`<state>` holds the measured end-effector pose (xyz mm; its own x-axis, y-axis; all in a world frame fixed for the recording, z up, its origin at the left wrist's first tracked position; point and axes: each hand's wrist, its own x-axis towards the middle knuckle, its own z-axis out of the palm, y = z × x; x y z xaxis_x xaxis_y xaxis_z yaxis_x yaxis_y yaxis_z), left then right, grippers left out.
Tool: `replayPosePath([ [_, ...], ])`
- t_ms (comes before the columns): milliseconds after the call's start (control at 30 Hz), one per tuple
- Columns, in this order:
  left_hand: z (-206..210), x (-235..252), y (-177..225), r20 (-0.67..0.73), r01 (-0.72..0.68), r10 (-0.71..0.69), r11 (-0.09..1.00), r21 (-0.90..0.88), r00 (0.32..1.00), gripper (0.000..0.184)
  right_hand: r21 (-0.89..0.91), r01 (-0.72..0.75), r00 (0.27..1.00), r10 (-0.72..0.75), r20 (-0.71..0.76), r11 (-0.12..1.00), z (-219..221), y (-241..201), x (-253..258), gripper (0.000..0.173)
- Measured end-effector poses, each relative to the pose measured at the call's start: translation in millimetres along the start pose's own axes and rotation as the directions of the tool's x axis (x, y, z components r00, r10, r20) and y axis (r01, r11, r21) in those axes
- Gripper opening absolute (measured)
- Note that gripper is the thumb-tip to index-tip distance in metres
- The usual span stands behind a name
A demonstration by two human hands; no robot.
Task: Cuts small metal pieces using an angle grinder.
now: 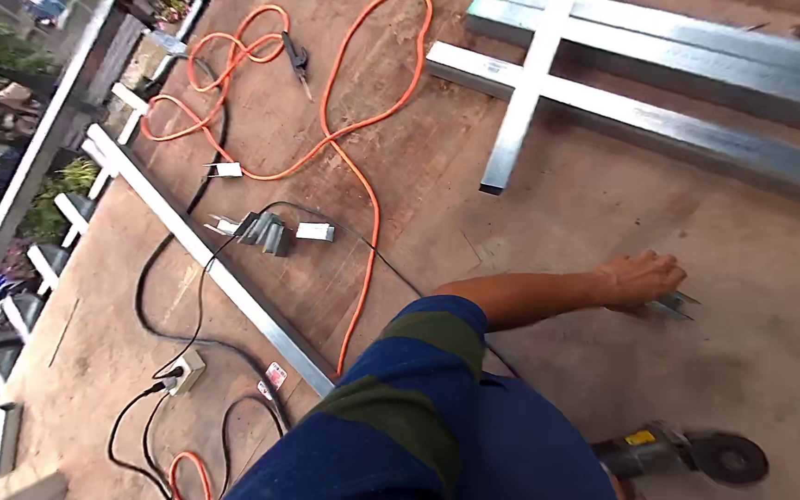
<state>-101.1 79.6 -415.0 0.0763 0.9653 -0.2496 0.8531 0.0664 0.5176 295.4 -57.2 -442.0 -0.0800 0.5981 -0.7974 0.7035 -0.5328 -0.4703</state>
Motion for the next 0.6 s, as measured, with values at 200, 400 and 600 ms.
replayPosePath([
  [200,23,29,-37,-0.097,0.053,-0.061,0.995,-0.083,0.993,0.097,0.052,-0.058,0.995,0.062,-0.077,0.997,-5,15,15,0.058],
  [400,33,41,-43,-0.035,0.061,-0.059,0.995,0.074,0.998,0.104,0.064,-0.103,0.99,0.109,-0.09,0.993,-8,20,16,0.065],
  [600,90,69,13,-0.061,-0.024,0.034,0.986,0.165,0.998,0.07,-0.017,-0.053,0.997,0.052,-0.065,0.998,-1,-15,-25,0.062],
])
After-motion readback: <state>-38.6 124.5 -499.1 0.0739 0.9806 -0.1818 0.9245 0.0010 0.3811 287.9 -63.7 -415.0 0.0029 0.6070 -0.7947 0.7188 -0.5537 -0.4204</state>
